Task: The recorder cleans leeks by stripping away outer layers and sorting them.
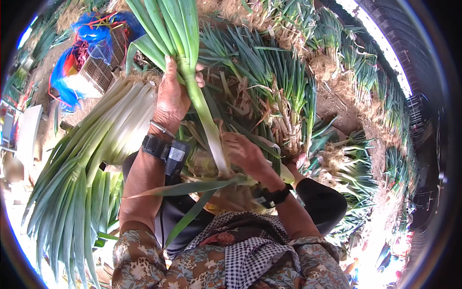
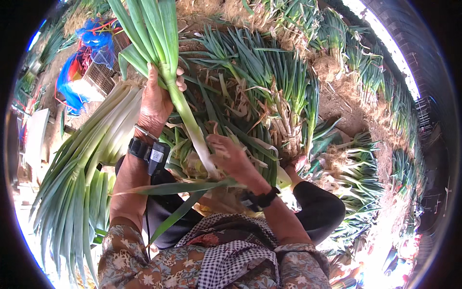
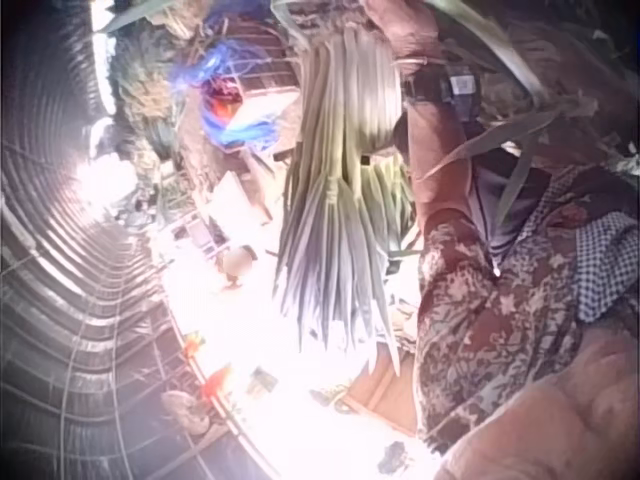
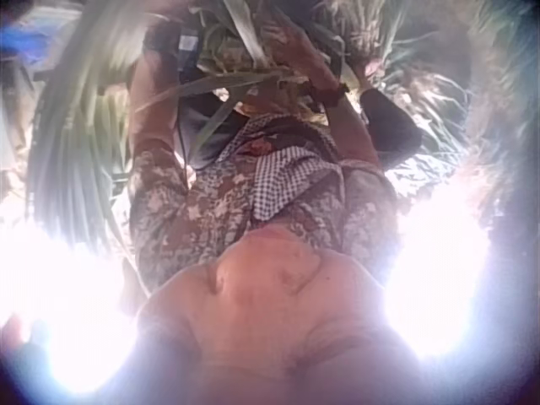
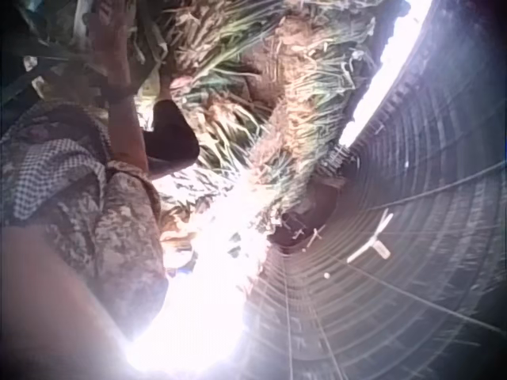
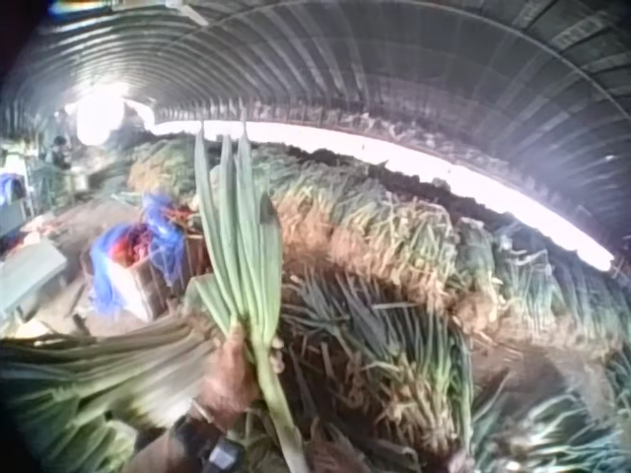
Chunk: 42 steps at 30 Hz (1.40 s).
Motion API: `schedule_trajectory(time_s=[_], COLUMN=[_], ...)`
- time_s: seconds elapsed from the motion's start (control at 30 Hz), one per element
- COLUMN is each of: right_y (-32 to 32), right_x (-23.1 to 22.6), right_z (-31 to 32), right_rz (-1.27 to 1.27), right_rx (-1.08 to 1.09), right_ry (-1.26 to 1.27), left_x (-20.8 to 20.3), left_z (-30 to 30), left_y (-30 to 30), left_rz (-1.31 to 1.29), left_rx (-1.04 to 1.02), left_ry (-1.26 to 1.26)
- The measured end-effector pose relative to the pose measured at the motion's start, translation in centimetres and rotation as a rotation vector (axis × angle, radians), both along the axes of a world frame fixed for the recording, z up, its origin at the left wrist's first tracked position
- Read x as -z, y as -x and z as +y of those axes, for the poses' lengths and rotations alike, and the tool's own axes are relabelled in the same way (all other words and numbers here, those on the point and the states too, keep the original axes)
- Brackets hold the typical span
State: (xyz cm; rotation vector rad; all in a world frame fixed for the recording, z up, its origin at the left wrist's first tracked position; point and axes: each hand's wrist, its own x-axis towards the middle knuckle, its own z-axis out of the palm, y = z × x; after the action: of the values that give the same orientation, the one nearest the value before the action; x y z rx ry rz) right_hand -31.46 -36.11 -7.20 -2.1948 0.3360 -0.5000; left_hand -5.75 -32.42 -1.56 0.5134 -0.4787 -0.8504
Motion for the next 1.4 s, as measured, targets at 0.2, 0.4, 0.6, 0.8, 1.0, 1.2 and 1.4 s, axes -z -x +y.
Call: schedule_trajectory(time_s=[0.2,0.4,0.6,0.8,1.0,1.2,1.4], right_y=[-0.8,0.3,0.9,1.2,2.7,2.9,1.6], right_x=[0.0,-1.5,-0.9,1.3,-2.3,2.8,3.9], right_z=[2.3,2.6,2.1,1.2,1.3,0.2,-1.2], right_rz=[0.049,-0.113,0.046,-0.007,0.020,0.010,-0.030], right_rx=[0.039,-0.065,0.228,0.391,-0.213,0.213,0.473], right_ry=[-0.995,-1.197,-0.810,-0.150,-1.159,-0.535,-0.078], left_x=[-1.1,-0.6,-1.0,-0.2,1.6,1.5,2.0], left_z=[-0.9,-1.3,-2.3,-2.8,-3.1,-3.1,-0.5], left_y=[4.7,4.9,5.4,5.6,5.3,6.3,9.8], left_rz=[0.057,-0.193,-0.255,-0.242,-0.128,-0.124,-0.208], left_rx=[0.004,-0.030,-0.086,-0.135,-0.035,0.082,0.658], left_ry=[-0.033,-0.156,-0.135,-0.105,-0.214,-0.168,-0.344])
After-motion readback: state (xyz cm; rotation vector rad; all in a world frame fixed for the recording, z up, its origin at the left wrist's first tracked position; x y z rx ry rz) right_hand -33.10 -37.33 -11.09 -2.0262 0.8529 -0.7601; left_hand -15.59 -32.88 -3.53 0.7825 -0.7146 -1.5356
